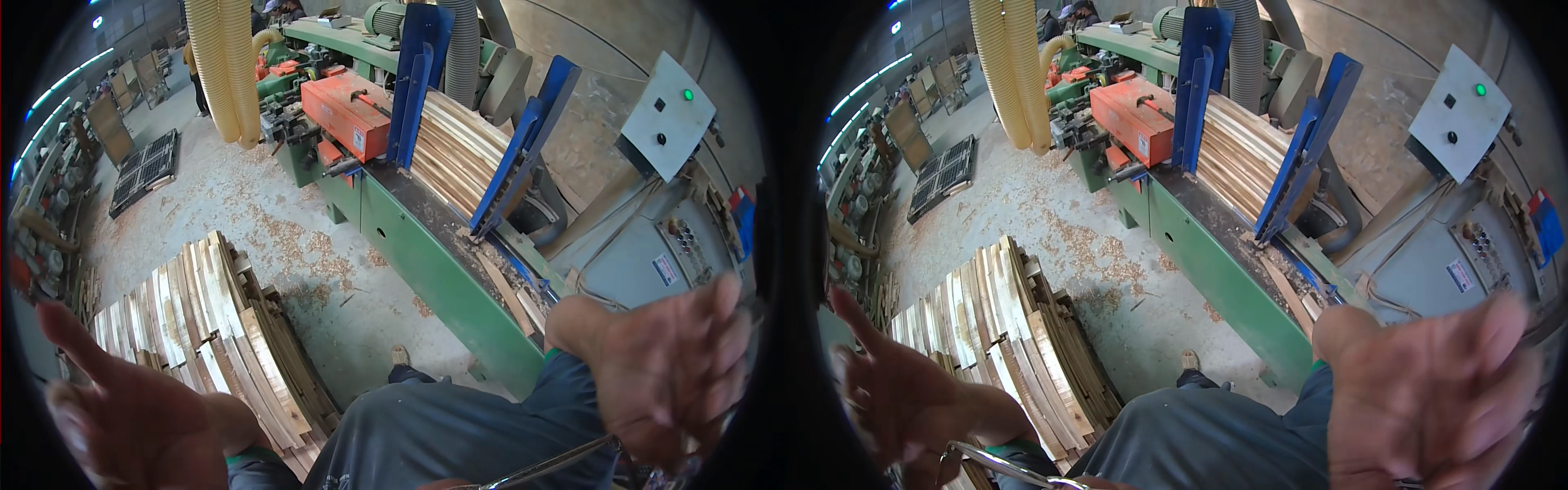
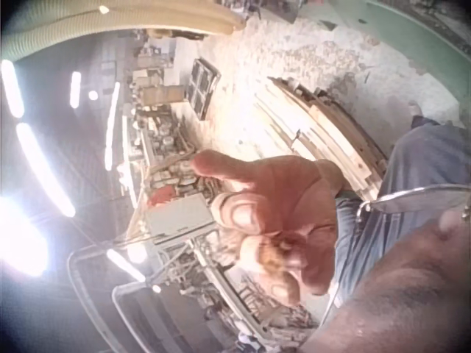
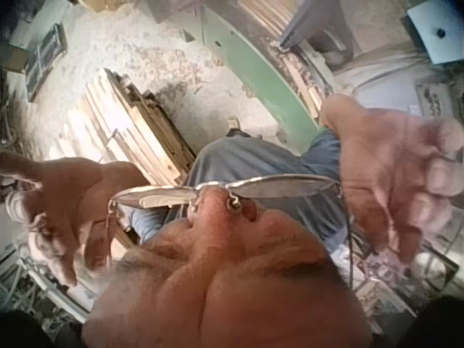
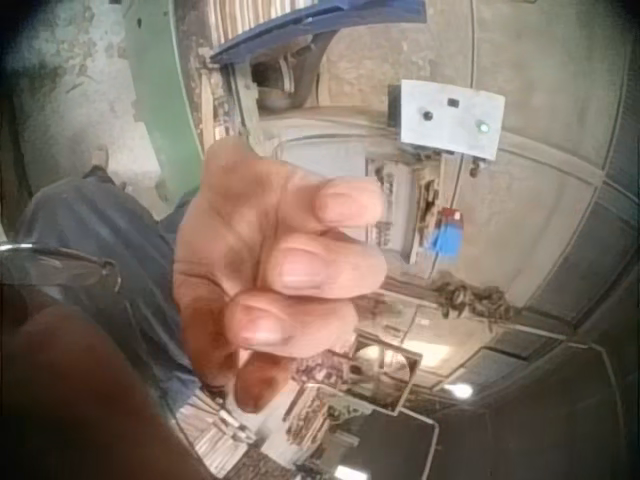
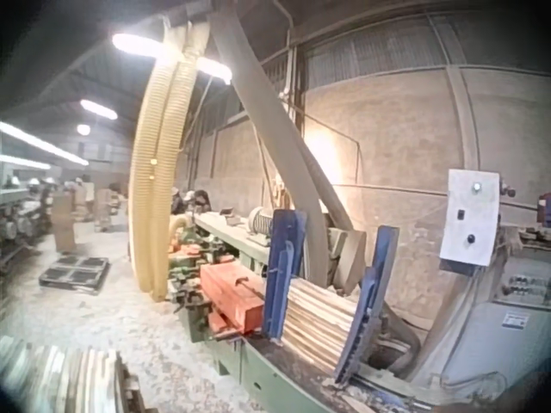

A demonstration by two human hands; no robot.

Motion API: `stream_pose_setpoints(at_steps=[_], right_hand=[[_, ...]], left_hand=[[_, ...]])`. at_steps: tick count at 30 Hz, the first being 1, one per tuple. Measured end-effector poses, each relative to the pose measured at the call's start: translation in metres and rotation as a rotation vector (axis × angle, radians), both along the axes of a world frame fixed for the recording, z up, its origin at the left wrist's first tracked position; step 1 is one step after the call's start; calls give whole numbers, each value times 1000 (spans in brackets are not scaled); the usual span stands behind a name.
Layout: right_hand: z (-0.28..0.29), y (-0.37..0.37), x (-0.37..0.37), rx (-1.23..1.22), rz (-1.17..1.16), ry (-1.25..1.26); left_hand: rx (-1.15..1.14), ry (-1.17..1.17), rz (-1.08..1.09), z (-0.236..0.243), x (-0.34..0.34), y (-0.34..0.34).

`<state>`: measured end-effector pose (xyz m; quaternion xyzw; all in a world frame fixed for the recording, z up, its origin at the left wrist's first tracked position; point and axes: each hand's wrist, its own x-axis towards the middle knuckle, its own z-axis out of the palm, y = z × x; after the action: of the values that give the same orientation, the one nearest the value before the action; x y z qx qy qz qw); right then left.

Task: The person repeatedly picks up stacks of wooden slats from a pile, aligns them by hand, and loads them into a woodworking machine before operating the control panel.

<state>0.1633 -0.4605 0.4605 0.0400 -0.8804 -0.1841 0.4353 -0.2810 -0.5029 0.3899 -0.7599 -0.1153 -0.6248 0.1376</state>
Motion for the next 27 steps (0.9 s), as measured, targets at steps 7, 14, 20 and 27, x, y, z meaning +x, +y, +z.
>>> stream_pose_setpoints(at_steps=[7, 14, 20, 27], right_hand=[[8, 3, -13, -45, 21, -90], [13, -12, -73, -590, -194, 268], [-6, -25, -101, -737, -179, 721], [-10, 2, -127, -911, -317, 1194]], left_hand=[[-41, -188, 66, 2, 52, 3], [-122, -177, 164, 34, 81, 1], [-31, -54, 159, -16, 24, -27], [-147, -338, 322, 19, 115, 18]])
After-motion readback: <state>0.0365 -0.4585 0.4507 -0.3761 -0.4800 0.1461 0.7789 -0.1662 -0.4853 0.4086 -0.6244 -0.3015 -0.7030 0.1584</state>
